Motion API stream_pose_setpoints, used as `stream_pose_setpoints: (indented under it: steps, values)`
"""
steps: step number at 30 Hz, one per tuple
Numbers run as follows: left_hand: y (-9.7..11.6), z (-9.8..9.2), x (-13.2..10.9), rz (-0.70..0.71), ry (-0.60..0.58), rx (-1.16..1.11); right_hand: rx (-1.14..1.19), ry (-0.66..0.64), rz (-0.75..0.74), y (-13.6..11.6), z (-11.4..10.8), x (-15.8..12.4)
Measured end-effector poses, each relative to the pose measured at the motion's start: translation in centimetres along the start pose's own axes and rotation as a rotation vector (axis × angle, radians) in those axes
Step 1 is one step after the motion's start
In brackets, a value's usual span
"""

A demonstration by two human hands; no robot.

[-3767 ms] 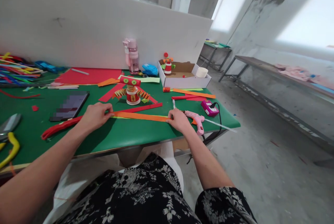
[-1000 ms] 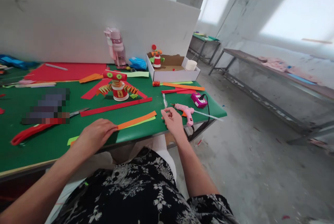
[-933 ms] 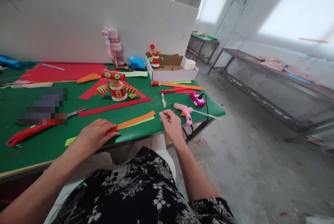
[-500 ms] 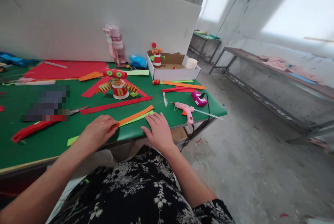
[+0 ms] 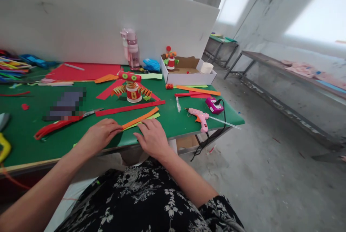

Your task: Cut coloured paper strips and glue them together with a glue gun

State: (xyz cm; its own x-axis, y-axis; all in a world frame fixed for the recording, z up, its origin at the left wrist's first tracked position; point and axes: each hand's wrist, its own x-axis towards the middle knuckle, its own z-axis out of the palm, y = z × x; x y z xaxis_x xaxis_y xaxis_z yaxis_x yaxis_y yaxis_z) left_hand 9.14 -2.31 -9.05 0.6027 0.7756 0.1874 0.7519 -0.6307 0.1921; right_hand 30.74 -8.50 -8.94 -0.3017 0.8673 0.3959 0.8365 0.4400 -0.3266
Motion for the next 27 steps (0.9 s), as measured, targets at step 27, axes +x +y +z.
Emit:
stream_pose_setpoints:
  steps: [27]
  values:
    - [0.9, -0.3, 0.1, 0.018, 0.035, 0.192, -0.15, -0.251, -0.002, -0.4, 1.4, 1.8]
